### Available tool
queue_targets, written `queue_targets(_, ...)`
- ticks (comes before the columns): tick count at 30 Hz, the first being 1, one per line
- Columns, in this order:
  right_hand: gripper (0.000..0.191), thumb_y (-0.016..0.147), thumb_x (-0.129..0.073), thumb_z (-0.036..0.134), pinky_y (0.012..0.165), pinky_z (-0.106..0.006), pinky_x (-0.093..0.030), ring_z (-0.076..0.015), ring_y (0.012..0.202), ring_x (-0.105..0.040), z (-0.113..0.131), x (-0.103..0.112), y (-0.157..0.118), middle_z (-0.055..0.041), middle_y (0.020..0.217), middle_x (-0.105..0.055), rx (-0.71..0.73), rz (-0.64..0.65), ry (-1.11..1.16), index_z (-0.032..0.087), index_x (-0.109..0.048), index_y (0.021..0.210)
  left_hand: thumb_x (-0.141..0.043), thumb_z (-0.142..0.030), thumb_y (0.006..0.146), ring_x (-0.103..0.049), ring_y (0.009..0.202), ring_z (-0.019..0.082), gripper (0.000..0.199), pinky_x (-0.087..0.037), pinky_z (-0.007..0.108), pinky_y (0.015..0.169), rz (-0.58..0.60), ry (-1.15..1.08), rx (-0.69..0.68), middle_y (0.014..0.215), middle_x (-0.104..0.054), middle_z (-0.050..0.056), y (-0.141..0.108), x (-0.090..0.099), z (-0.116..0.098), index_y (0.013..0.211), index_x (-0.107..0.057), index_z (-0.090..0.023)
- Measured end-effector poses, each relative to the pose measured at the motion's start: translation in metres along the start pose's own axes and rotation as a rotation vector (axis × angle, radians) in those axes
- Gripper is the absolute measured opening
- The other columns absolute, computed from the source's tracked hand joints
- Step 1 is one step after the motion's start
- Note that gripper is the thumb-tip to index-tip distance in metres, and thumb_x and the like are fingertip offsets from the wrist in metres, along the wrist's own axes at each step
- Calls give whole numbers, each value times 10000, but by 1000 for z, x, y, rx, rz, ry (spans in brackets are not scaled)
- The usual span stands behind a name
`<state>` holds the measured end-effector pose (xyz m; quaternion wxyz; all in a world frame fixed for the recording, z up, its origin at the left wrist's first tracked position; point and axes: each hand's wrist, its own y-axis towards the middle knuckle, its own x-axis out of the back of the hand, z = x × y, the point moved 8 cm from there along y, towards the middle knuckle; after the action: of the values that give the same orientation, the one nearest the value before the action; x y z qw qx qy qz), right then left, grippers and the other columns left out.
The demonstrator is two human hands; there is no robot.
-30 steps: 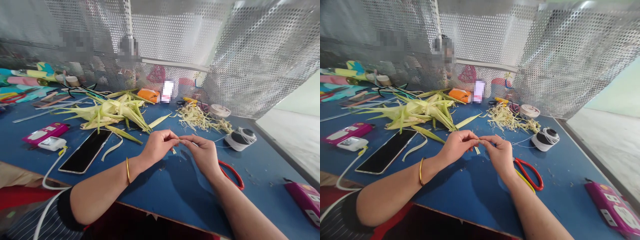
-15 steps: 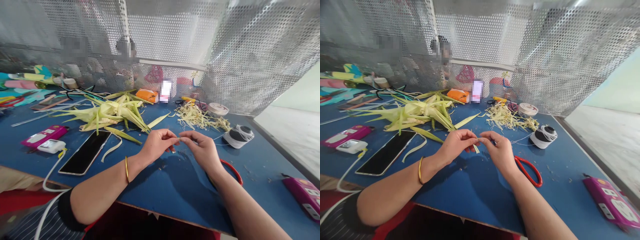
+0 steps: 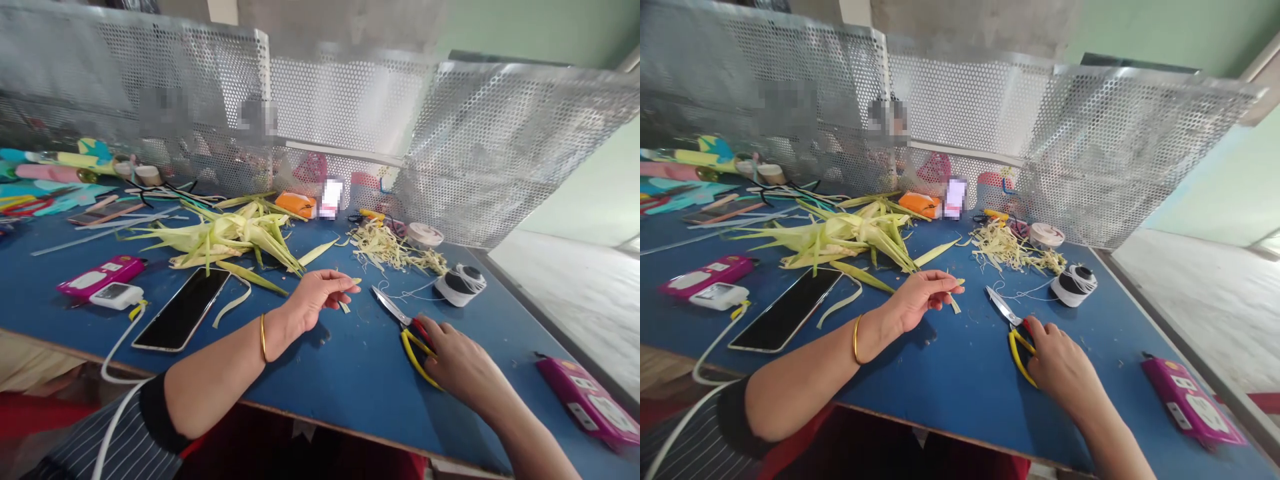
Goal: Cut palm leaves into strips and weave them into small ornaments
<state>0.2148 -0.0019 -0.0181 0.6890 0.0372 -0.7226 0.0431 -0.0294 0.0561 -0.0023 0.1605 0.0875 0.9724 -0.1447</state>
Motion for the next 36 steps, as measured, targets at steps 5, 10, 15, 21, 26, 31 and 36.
queue_targets(5,596,773,-509,181,606,-319,-465,-266,753,-703,2,2,-6,-102,995,-744,-6,-50,179,223,-519,1367,-793,-214,678,-584,531,70,135,-370,166,453,-16,-50,-35,785,-744,93,2,5,-2,748,-705,-139)
queue_targets(10,608,788,-630,402,578,-277,-497,-202,707,-650,3,3,-31,-58,898,-714,27,-98,907,237,-547,1367,-801,-219,676,-598,552,78,157,-390,167,462,-19,-87,-25,786,-745,80,3,6,-1,791,-721,-147)
queue_targets(15,655,685,-768,457,420,-221,-382,-116,520,-498,20,0,-40,-6,780,-605,-153,-35,1417,246,-604,1284,-797,-245,706,-662,648,103,171,-464,179,531,4,-139,-20,845,-754,87,2,5,0,824,-718,-149)
queue_targets(21,672,590,-837,380,623,-268,-507,-166,668,-572,60,17,-27,19,747,-609,-75,-103,1256,226,-617,1206,-758,-246,764,-722,773,150,150,-517,197,597,65,-171,-23,912,-758,93,0,0,0,854,-701,-140)
queue_targets(26,622,645,-793,396,640,-251,-514,-175,684,-595,75,23,-27,3,808,-676,-131,-215,1077,204,-633,1215,-747,-221,775,-720,755,152,123,-529,211,610,68,-204,-6,885,-758,94,2,-2,3,834,-689,-130)
queue_targets(31,586,691,-756,414,610,-227,-503,-162,662,-587,80,21,-28,-5,798,-685,-148,-241,1056,177,-650,1217,-720,-198,793,-714,741,151,101,-528,213,617,73,-186,-2,862,-755,98,2,-4,5,848,-709,-113)
queue_targets(36,589,707,-741,439,599,-222,-490,-167,673,-585,78,14,-29,-14,799,-686,-162,-246,1070,165,-661,1221,-712,-192,796,-715,757,164,91,-525,227,632,78,-166,-2,876,-756,99,3,-5,5,845,-713,-116)
